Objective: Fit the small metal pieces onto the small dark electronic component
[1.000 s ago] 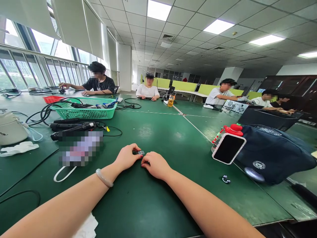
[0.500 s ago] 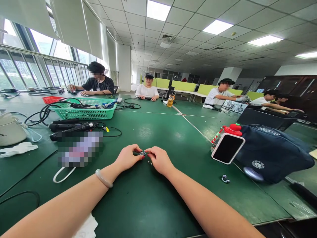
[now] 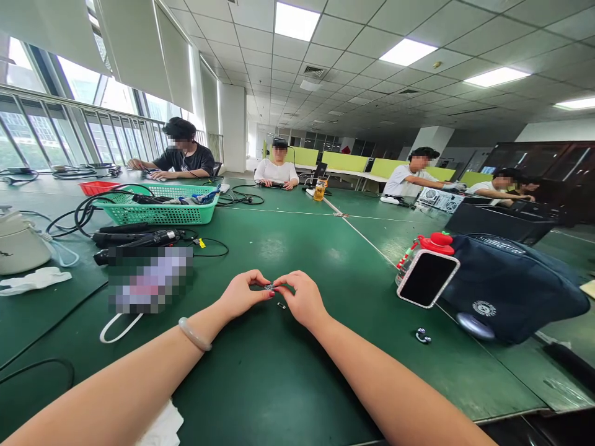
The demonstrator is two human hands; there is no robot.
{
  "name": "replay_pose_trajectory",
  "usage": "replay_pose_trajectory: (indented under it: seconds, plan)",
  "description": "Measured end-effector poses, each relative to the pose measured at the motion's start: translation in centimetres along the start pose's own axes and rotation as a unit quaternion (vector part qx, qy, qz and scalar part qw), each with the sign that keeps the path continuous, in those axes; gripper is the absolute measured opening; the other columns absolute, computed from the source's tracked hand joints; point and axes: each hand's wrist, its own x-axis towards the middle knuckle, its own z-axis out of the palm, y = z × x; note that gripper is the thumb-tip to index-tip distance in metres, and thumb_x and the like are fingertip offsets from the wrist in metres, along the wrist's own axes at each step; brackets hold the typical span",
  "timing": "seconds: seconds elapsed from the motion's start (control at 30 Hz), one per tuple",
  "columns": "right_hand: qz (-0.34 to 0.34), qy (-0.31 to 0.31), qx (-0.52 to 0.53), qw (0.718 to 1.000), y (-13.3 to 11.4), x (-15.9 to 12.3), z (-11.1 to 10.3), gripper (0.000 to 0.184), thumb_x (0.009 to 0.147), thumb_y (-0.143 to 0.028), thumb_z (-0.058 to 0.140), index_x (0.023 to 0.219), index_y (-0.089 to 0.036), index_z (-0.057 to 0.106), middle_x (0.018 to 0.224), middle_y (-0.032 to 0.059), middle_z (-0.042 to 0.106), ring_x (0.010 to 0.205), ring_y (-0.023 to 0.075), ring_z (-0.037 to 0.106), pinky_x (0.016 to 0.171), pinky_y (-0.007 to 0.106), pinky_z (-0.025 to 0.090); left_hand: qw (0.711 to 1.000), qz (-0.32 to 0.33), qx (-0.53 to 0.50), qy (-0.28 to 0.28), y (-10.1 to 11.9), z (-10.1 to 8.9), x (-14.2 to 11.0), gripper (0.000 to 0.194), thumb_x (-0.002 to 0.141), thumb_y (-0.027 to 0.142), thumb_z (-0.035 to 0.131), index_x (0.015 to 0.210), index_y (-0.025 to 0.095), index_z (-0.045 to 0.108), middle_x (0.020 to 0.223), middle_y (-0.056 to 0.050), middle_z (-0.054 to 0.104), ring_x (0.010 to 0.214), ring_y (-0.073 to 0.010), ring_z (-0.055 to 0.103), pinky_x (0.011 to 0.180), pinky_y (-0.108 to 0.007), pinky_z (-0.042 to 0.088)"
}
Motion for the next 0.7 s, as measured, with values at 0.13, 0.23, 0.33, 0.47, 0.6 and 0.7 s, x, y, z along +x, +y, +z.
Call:
replay_pose_trajectory:
  seconds: [0.13, 0.23, 0.33, 0.47, 0.6, 0.7]
  plan:
    - [-0.015, 0.002, 0.016, 1.0, -0.2, 0.0, -0.1, 0.01, 0.077, -0.018, 0.06, 0.08, -0.025, 0.067, 0.078, 0.0011, 0.065, 0.081, 0.0153, 0.056, 0.076, 0.029, 0.045, 0.998, -0.007, -0.061, -0.008, -0.3, 0.1, 0.1, 0.026, 0.058, 0.031, 0.072, 0.071, 0.015, 0.055, 0.079, -0.004, 0.064, 0.077, -0.0164, 0.061, 0.077, -0.032, 0.048]
    - [-0.028, 0.007, 0.028, 0.999, -0.3, 0.0, -0.3, 0.01, 0.076, -0.017, 0.06, 0.079, -0.025, 0.067, 0.079, 0.0005, 0.066, 0.081, 0.0155, 0.056, 0.076, 0.029, 0.045, 0.994, -0.022, -0.105, -0.011, -0.5, 0.1, 0.2, 0.028, 0.057, 0.032, 0.073, 0.07, 0.015, 0.054, 0.078, -0.003, 0.064, 0.075, -0.0152, 0.06, 0.074, -0.031, 0.049]
    - [-0.037, 0.014, 0.041, 0.998, -0.4, -0.1, -0.4, 0.009, 0.076, -0.019, 0.06, 0.079, -0.025, 0.067, 0.08, 0.0007, 0.067, 0.081, 0.0159, 0.057, 0.077, 0.03, 0.045, 0.99, -0.034, -0.137, -0.013, -0.3, 0.2, 0.1, 0.032, 0.056, 0.035, 0.073, 0.07, 0.016, 0.053, 0.075, -0.002, 0.064, 0.072, -0.0147, 0.06, 0.071, -0.03, 0.049]
    - [-0.047, 0.036, 0.06, 0.996, -0.5, -0.1, -0.4, 0.008, 0.075, -0.02, 0.061, 0.079, -0.024, 0.067, 0.08, 0.001, 0.068, 0.081, 0.0157, 0.058, 0.077, 0.031, 0.046, 0.986, -0.044, -0.158, -0.018, 0.3, 0.3, -0.1, 0.035, 0.055, 0.038, 0.074, 0.07, 0.016, 0.052, 0.073, -0.001, 0.063, 0.07, -0.0137, 0.06, 0.07, -0.029, 0.048]
    - [-0.073, 0.044, 0.064, 0.994, -0.5, -0.2, -0.4, 0.009, 0.077, -0.02, 0.06, 0.078, -0.025, 0.067, 0.082, 0.0007, 0.068, 0.081, 0.0153, 0.058, 0.079, 0.032, 0.046, 0.984, -0.051, -0.169, -0.016, 0.6, 0.2, -0.1, 0.034, 0.053, 0.036, 0.074, 0.068, 0.016, 0.051, 0.071, 0.0, 0.062, 0.068, -0.0121, 0.058, 0.068, -0.028, 0.047]
    - [-0.083, 0.042, 0.057, 0.994, -0.5, -0.1, -0.4, 0.011, 0.078, -0.019, 0.058, 0.079, -0.025, 0.068, 0.082, 0.0004, 0.068, 0.08, 0.0146, 0.058, 0.078, 0.031, 0.046, 0.983, -0.047, -0.176, -0.018, 0.5, 0.2, -0.1, 0.032, 0.054, 0.034, 0.074, 0.069, 0.016, 0.052, 0.07, 0.001, 0.061, 0.066, -0.011, 0.057, 0.068, -0.027, 0.047]
